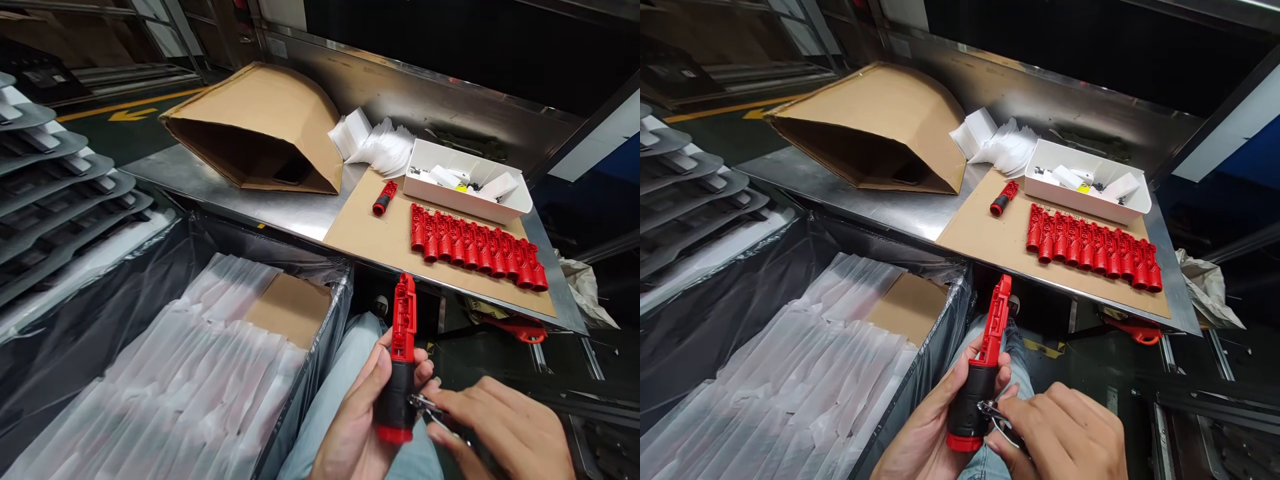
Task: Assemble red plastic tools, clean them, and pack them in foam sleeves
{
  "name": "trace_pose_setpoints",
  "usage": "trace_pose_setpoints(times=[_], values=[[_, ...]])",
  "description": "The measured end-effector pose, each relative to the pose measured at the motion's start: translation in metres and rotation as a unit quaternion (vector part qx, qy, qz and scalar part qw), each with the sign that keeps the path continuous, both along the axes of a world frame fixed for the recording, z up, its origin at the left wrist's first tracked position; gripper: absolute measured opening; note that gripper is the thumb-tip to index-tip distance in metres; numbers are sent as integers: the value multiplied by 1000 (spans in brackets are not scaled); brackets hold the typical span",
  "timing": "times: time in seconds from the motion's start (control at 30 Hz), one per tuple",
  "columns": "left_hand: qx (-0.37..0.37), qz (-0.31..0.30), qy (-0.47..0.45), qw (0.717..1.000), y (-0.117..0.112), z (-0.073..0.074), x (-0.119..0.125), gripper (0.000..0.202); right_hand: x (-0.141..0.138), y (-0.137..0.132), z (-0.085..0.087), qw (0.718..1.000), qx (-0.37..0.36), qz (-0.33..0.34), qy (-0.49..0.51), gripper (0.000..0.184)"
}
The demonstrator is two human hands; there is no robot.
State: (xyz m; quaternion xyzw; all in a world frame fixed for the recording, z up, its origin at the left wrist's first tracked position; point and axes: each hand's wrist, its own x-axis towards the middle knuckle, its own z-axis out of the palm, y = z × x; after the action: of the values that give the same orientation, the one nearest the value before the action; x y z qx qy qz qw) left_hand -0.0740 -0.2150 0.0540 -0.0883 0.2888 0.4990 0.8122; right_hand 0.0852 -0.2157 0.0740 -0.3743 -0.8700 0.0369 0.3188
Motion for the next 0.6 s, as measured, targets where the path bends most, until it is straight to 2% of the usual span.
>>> trace_pose_setpoints(times=[0.13,0.33,0.6], values=[[0,-4,12,1000,-2,0,0,42,2,4,-1,999,9,34,-27,12],[13,0,8,1000,-2,-3,1,43,2,3,0,999,21,23,-27,10],[34,-5,8,999,-2,-8,2,47,3,0,0,1000,3,13,-23,7]])
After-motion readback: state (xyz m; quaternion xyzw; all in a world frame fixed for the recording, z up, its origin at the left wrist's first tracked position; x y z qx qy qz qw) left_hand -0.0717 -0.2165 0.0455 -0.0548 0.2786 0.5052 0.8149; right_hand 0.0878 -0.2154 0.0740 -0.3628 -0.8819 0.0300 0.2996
